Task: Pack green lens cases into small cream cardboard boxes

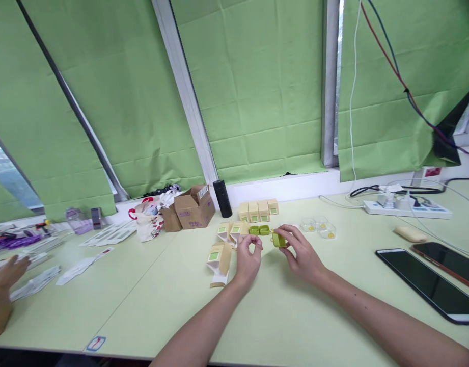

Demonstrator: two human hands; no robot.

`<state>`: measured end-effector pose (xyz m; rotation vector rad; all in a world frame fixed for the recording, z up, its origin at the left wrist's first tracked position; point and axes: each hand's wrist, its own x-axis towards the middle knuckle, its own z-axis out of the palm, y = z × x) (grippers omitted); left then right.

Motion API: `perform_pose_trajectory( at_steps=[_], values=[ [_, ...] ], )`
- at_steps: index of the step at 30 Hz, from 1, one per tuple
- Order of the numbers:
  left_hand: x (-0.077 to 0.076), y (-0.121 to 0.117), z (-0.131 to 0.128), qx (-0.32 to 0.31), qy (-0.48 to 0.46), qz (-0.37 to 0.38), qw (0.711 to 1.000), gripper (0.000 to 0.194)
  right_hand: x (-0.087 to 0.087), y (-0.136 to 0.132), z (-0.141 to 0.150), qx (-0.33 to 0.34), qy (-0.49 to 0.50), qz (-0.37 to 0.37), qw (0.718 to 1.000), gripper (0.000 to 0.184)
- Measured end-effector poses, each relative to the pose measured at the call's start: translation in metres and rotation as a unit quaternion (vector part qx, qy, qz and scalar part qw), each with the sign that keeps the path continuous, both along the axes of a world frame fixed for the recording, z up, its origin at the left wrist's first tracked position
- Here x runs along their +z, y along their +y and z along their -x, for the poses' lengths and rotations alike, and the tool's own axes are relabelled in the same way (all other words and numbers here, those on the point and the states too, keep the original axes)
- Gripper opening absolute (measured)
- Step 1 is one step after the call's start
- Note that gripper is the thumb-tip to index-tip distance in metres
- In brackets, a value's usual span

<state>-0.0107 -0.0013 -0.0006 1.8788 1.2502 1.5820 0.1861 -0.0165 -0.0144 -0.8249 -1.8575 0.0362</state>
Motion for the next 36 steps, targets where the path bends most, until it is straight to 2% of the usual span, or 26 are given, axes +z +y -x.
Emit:
perform_pose_trajectory(
  at_steps=[4,8,10,16,25,36],
  values=[
    [0.004,-0.010,-0.001,-0.004,0.044,-0.046,0.998,0.008,-0.001,0.001,0.000,-0.025,-0.042,-0.023,0.999,0.064],
    [0.006,-0.018,-0.002,-0.036,0.124,-0.091,0.987,0.046,-0.002,0.003,0.000,-0.032,-0.061,-0.032,0.997,0.066],
    [0.005,-0.018,-0.003,-0.050,0.154,-0.103,0.981,0.055,-0.002,0.003,0.001,-0.028,-0.071,-0.036,0.996,0.066],
    [0.001,-0.013,-0.003,-0.042,0.159,-0.120,0.979,0.047,0.001,0.001,0.000,-0.011,-0.069,-0.081,0.994,0.057],
    [0.005,-0.016,-0.003,-0.039,0.128,-0.128,0.983,0.043,0.003,0.002,-0.003,-0.006,-0.082,-0.118,0.990,0.029],
    [0.003,-0.017,-0.004,-0.024,0.146,-0.162,0.976,0.040,0.006,0.002,-0.003,-0.024,-0.110,-0.158,0.981,0.033]
  ],
)
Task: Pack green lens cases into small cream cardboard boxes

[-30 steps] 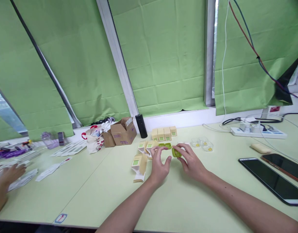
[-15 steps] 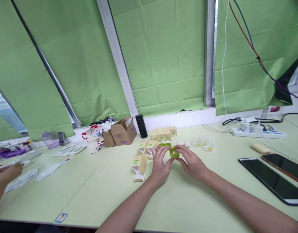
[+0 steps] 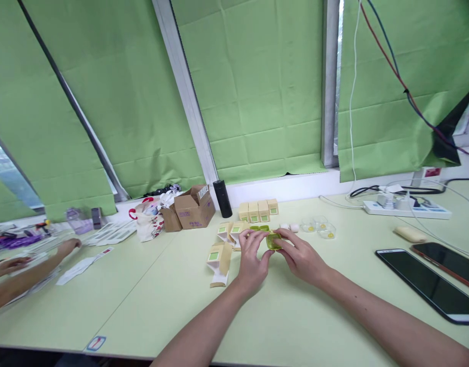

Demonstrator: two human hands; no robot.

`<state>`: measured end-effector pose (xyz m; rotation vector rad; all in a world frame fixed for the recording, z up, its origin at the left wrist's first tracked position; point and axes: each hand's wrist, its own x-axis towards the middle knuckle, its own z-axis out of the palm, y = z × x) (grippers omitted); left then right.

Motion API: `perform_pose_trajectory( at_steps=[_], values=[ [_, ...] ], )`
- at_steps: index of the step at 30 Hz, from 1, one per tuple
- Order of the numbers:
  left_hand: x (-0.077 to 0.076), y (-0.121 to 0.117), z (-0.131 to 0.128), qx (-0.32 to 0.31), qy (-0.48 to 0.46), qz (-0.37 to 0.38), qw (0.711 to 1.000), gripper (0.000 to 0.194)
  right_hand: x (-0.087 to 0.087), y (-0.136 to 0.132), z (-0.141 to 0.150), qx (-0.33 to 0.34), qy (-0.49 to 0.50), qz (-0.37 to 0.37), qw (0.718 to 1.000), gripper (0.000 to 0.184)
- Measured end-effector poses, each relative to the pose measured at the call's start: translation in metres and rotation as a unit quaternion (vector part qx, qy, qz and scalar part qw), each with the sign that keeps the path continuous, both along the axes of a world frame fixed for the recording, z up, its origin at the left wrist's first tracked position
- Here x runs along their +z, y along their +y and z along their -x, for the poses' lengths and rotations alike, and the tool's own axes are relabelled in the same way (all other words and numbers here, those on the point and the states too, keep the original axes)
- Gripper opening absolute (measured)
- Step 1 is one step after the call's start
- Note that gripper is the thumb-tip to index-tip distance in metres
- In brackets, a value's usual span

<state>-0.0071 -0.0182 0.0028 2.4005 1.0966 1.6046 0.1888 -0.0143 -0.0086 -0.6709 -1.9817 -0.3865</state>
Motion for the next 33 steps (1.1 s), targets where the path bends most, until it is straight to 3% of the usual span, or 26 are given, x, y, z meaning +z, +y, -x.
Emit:
perform_pose_trajectory(
  at_steps=[13,19,33],
  values=[
    [-0.0026,0.0011,0.0012,-0.002,0.020,-0.029,0.999,0.041,-0.0013,0.0007,0.0012,0.001,0.000,-0.010,1.000,0.037],
    [-0.0016,0.0003,0.0012,0.002,0.021,-0.016,1.000,0.039,-0.0018,0.0003,0.0022,0.024,0.016,0.018,0.999,0.043],
    [0.0013,-0.0013,0.0007,0.004,0.016,-0.025,1.000,0.038,-0.0033,0.0003,0.0011,0.035,0.029,0.016,0.999,0.035]
  ],
)
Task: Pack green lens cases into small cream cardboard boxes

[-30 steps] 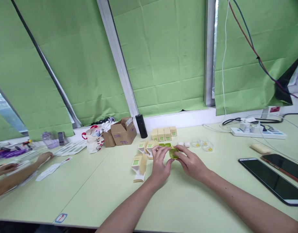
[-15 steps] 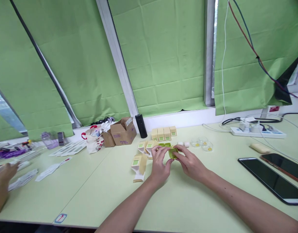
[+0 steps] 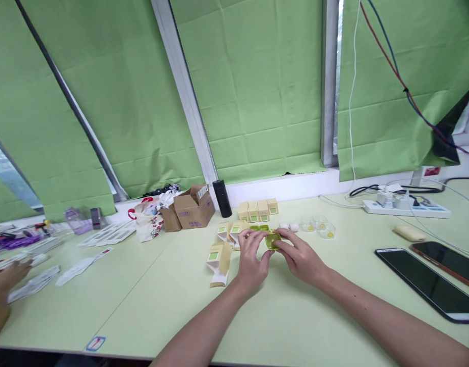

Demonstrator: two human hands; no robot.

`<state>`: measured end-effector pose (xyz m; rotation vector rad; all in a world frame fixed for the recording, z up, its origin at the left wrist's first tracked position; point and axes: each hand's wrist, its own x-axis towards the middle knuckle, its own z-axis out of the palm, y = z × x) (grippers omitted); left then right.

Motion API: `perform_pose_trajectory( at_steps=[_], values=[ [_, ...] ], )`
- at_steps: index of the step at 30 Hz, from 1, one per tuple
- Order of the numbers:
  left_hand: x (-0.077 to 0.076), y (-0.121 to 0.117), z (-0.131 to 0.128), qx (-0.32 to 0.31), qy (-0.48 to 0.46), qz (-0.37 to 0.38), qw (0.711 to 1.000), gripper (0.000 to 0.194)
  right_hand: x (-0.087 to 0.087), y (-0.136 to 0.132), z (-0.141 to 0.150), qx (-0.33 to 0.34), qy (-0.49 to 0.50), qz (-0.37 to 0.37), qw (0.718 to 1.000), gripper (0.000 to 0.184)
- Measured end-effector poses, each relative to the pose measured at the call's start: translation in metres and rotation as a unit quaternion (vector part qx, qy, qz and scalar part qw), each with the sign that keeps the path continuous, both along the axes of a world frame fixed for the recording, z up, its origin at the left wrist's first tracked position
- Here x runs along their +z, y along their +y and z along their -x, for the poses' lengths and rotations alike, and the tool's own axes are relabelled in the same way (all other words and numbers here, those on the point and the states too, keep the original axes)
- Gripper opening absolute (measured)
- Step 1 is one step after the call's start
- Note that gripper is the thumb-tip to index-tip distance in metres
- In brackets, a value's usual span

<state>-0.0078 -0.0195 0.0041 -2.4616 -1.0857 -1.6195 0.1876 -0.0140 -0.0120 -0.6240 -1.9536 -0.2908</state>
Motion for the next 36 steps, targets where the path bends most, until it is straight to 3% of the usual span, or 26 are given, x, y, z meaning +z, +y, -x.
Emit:
perform_pose_trajectory(
  at_steps=[10,36],
  values=[
    [-0.0002,0.0000,0.0004,-0.002,0.000,-0.003,1.000,0.040,0.0021,-0.0001,0.0018,-0.003,0.001,-0.027,1.000,0.041],
    [-0.0042,0.0022,0.0018,-0.004,0.013,-0.001,1.000,0.043,0.0082,-0.0070,0.0031,0.033,0.045,0.058,0.997,0.033]
  ],
)
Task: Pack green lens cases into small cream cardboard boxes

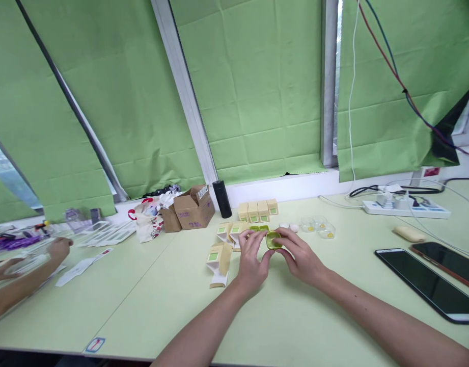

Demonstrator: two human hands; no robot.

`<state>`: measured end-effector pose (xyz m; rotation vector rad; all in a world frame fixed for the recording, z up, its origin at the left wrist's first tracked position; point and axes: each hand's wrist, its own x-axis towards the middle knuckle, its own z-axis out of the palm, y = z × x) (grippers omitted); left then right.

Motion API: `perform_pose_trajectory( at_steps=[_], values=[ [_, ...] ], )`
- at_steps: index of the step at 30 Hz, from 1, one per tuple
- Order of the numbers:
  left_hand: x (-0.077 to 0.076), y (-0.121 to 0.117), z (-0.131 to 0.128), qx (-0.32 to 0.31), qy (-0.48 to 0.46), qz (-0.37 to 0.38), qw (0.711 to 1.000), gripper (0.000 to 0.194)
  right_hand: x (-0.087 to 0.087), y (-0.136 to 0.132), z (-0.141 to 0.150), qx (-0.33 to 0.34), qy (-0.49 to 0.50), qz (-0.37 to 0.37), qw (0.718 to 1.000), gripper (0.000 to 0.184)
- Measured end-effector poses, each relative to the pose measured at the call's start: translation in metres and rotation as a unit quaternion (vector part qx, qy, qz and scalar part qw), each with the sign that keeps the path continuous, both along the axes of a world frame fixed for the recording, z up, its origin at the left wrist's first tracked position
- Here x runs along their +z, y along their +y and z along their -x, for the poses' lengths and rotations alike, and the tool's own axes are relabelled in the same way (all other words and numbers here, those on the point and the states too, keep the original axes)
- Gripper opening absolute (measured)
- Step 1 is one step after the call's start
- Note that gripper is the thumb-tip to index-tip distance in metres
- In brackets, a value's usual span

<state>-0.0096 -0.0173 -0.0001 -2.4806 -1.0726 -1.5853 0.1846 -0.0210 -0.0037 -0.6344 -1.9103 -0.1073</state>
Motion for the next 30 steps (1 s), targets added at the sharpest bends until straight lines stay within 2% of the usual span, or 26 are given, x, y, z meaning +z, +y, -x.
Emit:
perform_pose_trajectory(
  at_steps=[7,11,15,22,30],
  values=[
    [0.0032,-0.0038,0.0018,-0.027,0.001,0.004,1.000,0.047,-0.0054,0.0044,0.0016,-0.022,0.070,0.020,0.997,0.020],
    [0.0040,-0.0049,0.0006,-0.024,-0.007,0.017,1.000,0.052,-0.0045,0.0060,0.0017,-0.026,0.110,0.075,0.991,0.015],
    [0.0018,-0.0032,-0.0006,-0.004,-0.002,0.026,1.000,0.055,-0.0050,0.0065,0.0003,-0.021,0.140,0.143,0.980,0.018],
    [0.0002,-0.0024,-0.0016,-0.003,0.055,-0.006,0.998,0.059,-0.0068,0.0042,0.0044,0.005,0.165,0.255,0.953,0.023],
    [0.0018,-0.0037,-0.0032,0.005,0.085,-0.042,0.995,0.050,-0.0087,0.0029,0.0061,0.031,0.160,0.287,0.944,0.029]
  ],
)
